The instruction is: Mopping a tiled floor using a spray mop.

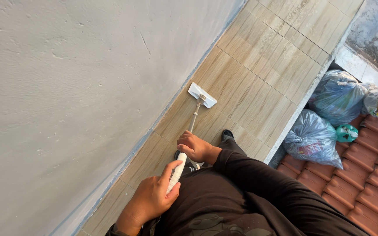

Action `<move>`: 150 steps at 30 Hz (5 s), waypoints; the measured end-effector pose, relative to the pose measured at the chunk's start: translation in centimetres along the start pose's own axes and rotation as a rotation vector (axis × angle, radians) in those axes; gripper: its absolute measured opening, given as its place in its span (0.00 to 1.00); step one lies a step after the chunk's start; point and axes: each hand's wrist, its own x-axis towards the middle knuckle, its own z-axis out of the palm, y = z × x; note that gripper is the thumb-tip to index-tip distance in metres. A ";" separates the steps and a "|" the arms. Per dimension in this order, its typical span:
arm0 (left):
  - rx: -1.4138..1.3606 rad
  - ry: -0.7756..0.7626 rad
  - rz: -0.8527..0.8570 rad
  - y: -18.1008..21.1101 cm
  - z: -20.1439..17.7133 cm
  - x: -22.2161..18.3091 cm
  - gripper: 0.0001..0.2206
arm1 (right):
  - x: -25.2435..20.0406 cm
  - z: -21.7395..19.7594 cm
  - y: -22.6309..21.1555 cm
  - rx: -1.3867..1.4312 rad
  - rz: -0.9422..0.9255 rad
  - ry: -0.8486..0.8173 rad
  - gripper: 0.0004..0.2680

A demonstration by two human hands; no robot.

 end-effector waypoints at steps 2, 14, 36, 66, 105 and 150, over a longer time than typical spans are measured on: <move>0.081 0.044 -0.046 -0.6 0.6 -0.1 0.31 | 0.2 0.7 0.5 0.027 0.000 -0.002 0.15; -0.212 0.211 -0.413 0.7 3.8 2.8 0.18 | -0.7 -0.1 2.0 0.174 0.103 -0.040 0.14; -0.267 0.346 -0.216 7.0 12.0 47.4 0.15 | -0.9 -29.8 35.7 -0.324 0.226 0.198 0.10; -0.008 0.581 -0.241 -24.2 25.0 -6.5 0.18 | -2.9 4.0 0.9 0.336 0.228 -0.649 0.21; -0.303 0.328 -0.145 -1.2 23.0 30.8 0.23 | -11.4 -15.7 23.6 -0.318 0.537 -0.144 0.13; -0.315 0.016 -0.250 11.9 35.3 39.4 0.24 | -29.5 -21.0 37.0 -0.446 0.336 0.226 0.04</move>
